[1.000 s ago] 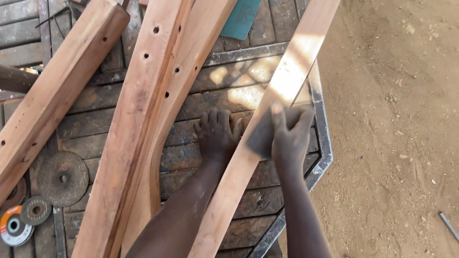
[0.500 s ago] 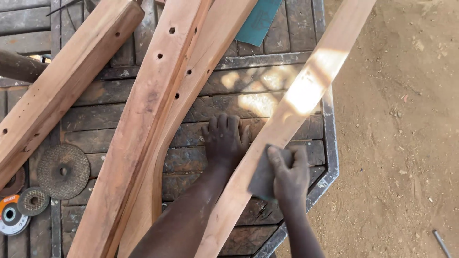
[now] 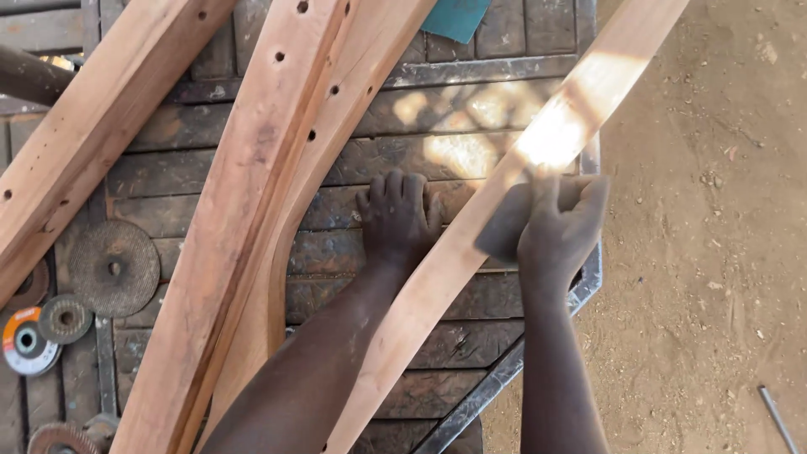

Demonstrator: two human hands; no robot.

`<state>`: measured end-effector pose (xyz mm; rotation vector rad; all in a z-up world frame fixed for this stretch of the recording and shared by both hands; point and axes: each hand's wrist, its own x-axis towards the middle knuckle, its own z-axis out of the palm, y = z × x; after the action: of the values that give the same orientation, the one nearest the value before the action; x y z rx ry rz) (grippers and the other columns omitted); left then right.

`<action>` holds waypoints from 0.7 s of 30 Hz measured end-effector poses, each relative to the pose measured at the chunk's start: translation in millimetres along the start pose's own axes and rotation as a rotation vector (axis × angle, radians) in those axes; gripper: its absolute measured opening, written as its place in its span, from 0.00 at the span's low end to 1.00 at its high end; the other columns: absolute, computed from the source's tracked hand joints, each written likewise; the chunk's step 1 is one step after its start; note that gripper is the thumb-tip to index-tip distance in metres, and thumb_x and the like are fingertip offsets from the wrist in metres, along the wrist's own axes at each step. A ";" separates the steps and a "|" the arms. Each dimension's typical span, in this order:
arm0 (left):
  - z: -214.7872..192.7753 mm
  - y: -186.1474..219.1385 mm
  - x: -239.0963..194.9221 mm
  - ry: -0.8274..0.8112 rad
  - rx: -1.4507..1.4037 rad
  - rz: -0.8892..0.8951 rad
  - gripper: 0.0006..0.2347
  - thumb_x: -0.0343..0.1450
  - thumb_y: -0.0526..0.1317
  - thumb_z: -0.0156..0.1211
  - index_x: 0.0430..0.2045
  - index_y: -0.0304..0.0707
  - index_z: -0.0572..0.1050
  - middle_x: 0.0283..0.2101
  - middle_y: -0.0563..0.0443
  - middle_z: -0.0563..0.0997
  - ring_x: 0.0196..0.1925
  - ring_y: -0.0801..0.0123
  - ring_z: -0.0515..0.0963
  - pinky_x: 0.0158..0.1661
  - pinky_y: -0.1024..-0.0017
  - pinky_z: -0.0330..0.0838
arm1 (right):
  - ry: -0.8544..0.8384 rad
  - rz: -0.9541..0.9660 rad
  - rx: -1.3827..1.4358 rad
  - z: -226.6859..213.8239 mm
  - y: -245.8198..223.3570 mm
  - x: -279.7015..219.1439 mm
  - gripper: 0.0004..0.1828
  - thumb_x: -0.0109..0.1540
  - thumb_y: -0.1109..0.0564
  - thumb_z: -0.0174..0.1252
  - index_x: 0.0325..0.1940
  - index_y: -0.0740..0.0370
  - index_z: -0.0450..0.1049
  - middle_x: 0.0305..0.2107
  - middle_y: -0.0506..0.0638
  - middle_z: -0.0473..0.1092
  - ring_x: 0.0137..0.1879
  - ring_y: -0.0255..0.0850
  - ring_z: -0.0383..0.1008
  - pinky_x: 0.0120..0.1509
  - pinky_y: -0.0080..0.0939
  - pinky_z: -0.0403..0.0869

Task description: Sand a wooden plank manually using sandpaper

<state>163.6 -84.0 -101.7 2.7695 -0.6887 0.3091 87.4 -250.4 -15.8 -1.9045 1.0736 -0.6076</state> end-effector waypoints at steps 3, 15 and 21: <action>2.1 6.7 11.3 -0.012 -0.010 -0.018 0.12 0.67 0.54 0.58 0.31 0.51 0.67 0.34 0.55 0.64 0.39 0.58 0.69 0.40 0.56 0.63 | -0.097 0.158 -0.096 -10.4 -12.1 -25.4 0.22 0.64 0.42 0.66 0.35 0.58 0.63 0.27 0.55 0.58 0.37 0.50 0.62 0.47 0.48 0.65; -9.3 5.7 10.3 -0.047 -0.190 -0.129 0.09 0.72 0.53 0.49 0.29 0.53 0.66 0.33 0.56 0.63 0.40 0.61 0.68 0.43 0.57 0.62 | -0.406 0.066 -0.112 -14.1 31.8 -17.0 0.24 0.68 0.37 0.67 0.38 0.56 0.66 0.25 0.51 0.61 0.35 0.45 0.65 0.43 0.45 0.65; -102.1 35.2 -14.2 -0.584 -0.796 -0.750 0.14 0.69 0.59 0.44 0.38 0.58 0.70 0.43 0.50 0.82 0.49 0.54 0.84 0.48 0.53 0.75 | -0.457 -0.062 -0.129 -17.5 37.8 -6.5 0.23 0.71 0.40 0.66 0.39 0.59 0.67 0.26 0.51 0.62 0.36 0.46 0.64 0.43 0.47 0.63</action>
<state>120.0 -76.3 -2.1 2.0887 0.1635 -0.7721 54.3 -262.8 -38.8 -2.0607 0.7740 -0.1220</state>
